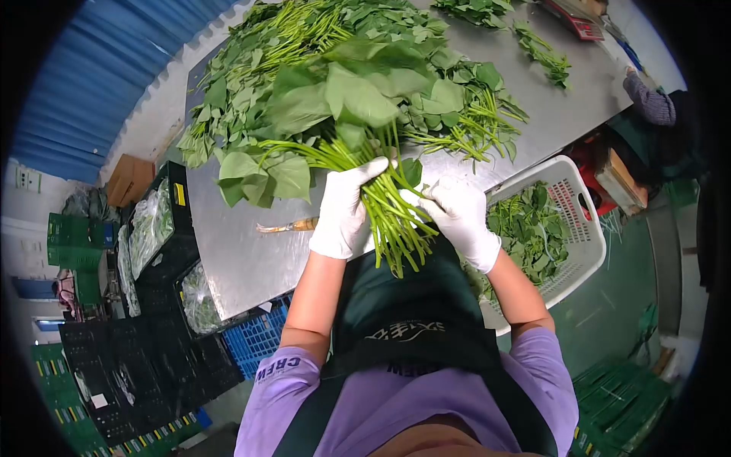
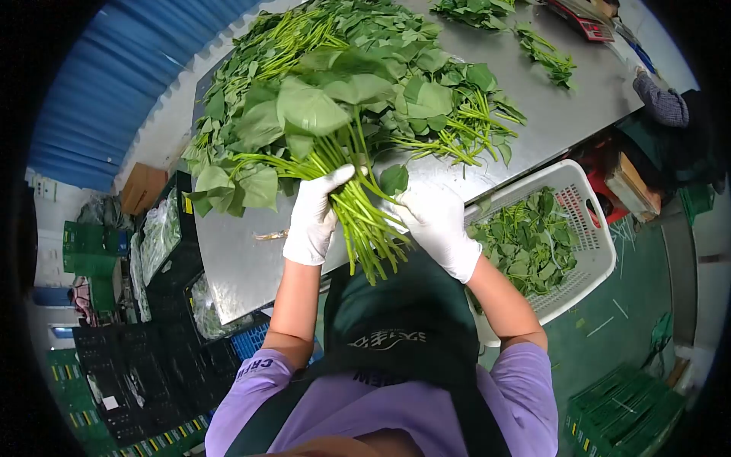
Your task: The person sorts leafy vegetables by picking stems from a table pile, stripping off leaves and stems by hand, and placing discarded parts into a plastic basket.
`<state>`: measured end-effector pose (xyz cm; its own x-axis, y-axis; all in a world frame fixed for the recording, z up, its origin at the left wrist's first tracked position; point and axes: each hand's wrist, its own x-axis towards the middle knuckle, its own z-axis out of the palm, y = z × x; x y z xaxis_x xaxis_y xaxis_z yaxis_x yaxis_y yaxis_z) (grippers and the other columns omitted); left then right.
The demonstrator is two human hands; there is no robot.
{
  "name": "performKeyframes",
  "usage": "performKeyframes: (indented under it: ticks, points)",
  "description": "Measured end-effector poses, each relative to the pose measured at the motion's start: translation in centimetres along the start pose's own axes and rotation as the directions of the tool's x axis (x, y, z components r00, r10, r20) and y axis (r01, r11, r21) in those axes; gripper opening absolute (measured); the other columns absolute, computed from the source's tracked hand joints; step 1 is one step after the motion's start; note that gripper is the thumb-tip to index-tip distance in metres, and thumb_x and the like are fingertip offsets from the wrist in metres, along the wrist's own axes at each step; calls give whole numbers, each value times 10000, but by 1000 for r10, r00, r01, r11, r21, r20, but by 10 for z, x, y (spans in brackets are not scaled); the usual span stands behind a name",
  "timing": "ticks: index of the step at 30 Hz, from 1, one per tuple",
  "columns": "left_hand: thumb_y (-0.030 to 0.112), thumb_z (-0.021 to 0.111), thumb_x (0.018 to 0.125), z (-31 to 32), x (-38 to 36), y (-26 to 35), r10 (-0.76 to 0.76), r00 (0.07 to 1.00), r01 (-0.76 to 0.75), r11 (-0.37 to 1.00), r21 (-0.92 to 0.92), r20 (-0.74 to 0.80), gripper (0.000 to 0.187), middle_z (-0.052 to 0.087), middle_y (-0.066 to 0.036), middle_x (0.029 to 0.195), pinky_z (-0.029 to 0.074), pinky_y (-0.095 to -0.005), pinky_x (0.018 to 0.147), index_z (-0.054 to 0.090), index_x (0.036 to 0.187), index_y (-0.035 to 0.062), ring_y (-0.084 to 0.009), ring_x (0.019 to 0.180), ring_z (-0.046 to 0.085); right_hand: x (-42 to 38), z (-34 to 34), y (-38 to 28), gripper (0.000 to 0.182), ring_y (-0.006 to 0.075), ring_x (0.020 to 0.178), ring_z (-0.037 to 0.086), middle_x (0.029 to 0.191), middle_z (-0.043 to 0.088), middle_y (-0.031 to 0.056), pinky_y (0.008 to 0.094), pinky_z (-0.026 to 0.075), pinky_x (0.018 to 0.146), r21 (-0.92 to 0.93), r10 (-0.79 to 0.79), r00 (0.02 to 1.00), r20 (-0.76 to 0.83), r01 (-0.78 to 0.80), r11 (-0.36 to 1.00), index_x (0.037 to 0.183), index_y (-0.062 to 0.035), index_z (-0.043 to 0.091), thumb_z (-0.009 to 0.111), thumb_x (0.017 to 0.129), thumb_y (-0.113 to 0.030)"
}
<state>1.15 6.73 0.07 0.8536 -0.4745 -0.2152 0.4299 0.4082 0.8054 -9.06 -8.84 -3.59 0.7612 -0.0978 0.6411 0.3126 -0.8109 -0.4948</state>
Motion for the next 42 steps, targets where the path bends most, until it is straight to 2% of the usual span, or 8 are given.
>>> performKeyframes:
  ticks: [10,20,24,28,30,33,37,42]
  points:
    - [-49,641,715,15,-16,-15,-51,999,50,990,129,4,206,635,-81,818,520,-278,604,613,916,-17,-173,691,621,6,-2,2,157,50,553,502,638,578,17,214,389,493,639,422,759,495,-648,416,811,49,650,650,787,-106]
    - [-4,657,701,23,-12,-30,-20,1000,18,992,128,10,195,655,-127,808,503,-287,680,642,886,-64,-185,722,623,-23,-35,4,125,120,653,575,736,648,59,235,438,609,712,649,737,192,-559,425,809,46,673,660,742,-59]
    - [30,651,744,3,-9,3,97,985,-79,988,130,-141,173,653,-120,808,487,-267,693,647,880,-76,-170,732,617,-41,-75,64,134,118,716,563,777,631,60,227,429,640,537,644,703,-301,-433,724,846,33,662,579,832,-71]
    - [0,638,762,-30,-4,30,211,936,-193,977,91,-282,206,631,-141,817,514,-285,675,591,949,-74,-201,737,624,-63,-105,153,394,142,841,592,1035,615,159,215,463,616,971,842,484,239,-92,-222,1200,35,478,516,929,-248]
    - [-18,624,763,-29,-1,27,176,947,-180,984,11,-268,264,630,-152,828,524,-301,694,558,1014,-65,-222,752,630,-66,-81,200,519,168,805,612,1068,603,186,227,470,597,909,852,496,168,-412,61,1306,42,366,529,918,-261]
    - [-36,607,769,-33,-4,24,93,967,-106,993,-43,-235,338,624,-169,857,539,-324,699,506,1091,-31,-254,766,637,-37,-56,230,428,227,827,631,1062,616,151,315,487,660,35,599,746,-291,-618,785,1252,-70,493,569,847,-189]
    - [-45,602,772,-42,-6,20,75,982,-89,993,-76,-174,313,612,-132,843,538,-334,641,515,1071,-24,-245,729,631,-7,-51,250,233,283,835,612,865,620,118,388,485,709,-653,382,924,7,-285,701,978,-124,652,555,766,-131]
    - [-36,616,764,-43,-12,22,125,969,-130,991,-8,-211,333,616,-130,842,521,-317,644,508,1079,-32,-225,713,622,19,-82,226,112,286,758,610,786,610,117,366,480,664,-632,263,965,-9,-209,746,792,-79,671,593,721,-116]
